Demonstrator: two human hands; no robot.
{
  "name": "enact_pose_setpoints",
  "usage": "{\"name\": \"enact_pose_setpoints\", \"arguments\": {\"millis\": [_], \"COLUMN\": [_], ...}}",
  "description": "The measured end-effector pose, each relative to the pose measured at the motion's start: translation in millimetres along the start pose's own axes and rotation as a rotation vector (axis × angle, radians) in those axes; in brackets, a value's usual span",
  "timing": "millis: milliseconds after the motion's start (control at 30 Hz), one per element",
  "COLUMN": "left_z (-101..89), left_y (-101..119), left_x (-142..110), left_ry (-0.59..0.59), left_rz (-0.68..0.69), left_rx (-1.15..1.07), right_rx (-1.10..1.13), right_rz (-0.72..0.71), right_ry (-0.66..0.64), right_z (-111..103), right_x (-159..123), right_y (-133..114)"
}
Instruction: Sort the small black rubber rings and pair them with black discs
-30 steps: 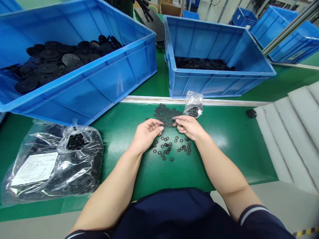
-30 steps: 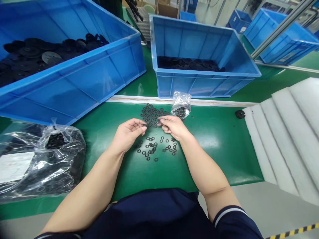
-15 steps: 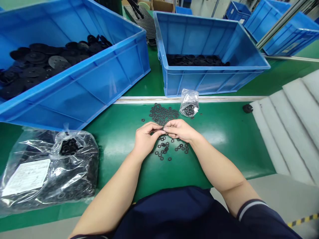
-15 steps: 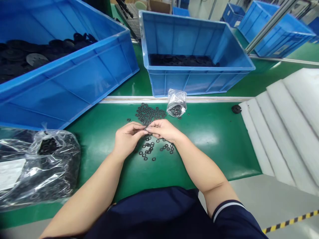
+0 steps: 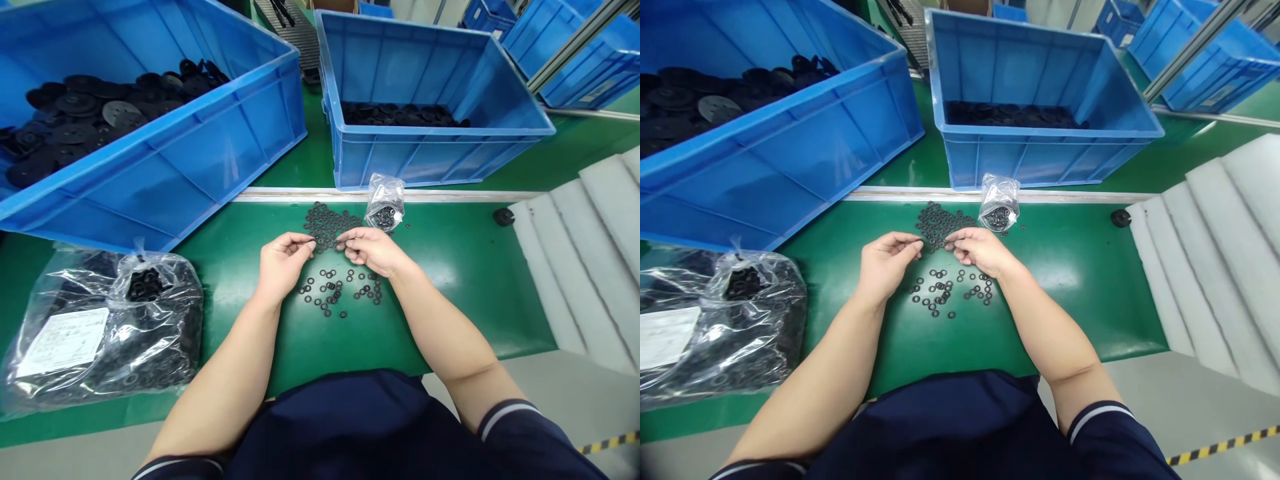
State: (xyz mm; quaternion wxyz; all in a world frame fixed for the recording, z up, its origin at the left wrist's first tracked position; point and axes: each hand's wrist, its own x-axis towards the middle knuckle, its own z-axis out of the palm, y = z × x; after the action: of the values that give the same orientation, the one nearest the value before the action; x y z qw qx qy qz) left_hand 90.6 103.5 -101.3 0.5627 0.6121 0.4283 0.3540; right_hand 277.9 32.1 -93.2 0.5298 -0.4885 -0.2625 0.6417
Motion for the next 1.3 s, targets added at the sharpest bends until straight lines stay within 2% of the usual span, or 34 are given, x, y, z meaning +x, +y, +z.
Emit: {"name": "enact_pose_setpoints", "arguments": {"millis": [67,233,367,433,467,600,667,733,800,900,1033,1133,1300], "left_z": [-6.0,-18.4,-22.4,-22.0,-21.3,-16.7,-14.7,-13.3,-11.5,-5.8,7.7,16.6,21.6], "left_y": [-2.3,-12.6,-13.5,-7.9,-4.6,3.2,2.7,1.4,0.1,-1.7,-4.0,-4.5,-3.8], "left_x": [4.2,11.9,12.0,8.1,5.3,-5.2,-7.6,-7.9,-7.4,-7.3,-10.6,-14.1,-17.4], "left_ry": [0.037,-0.013,0.093,0.081,0.018,-0.387,-0.493,-0.524,-0.495,-0.338,-0.152,-0.089,-0.062], "left_rz": [0.031,0.215,0.234,0.288,0.32,0.354,0.345,0.352,0.359,0.306,0.034,-0.106,-0.151], "left_rx": [0.129,0.512,0.629,0.659,0.661,0.618,0.618,0.621,0.61,0.51,0.128,-0.068,-0.148], "right_rx": [0.046,0.103,0.14,0.131,0.121,0.068,0.053,0.043,0.031,-0.004,-0.094,-0.202,-0.312], "right_rz": [0.008,0.027,0.031,0.03,0.031,0.034,0.022,0.0,-0.018,-0.024,-0.057,-0.081,-0.118], "right_ry": [0.024,0.003,-0.002,0.02,0.028,0.026,0.031,0.039,0.044,0.043,0.038,0.032,0.095], "right_z": [-6.6,-13.7,-11.9,-10.5,-9.9,-9.2,-9.3,-9.1,-8.3,-5.7,2.0,10.3,19.1], "right_x": [1.4,2.2,1.2,0.9,0.8,1.2,1.6,1.8,1.8,1.2,-1.2,-3.3,-3.0], "right_y": [-2.3,-4.0,-4.3,-4.2,-4.0,-2.5,-1.8,-1.4,-1.1,0.5,5.5,9.8,14.9]}}
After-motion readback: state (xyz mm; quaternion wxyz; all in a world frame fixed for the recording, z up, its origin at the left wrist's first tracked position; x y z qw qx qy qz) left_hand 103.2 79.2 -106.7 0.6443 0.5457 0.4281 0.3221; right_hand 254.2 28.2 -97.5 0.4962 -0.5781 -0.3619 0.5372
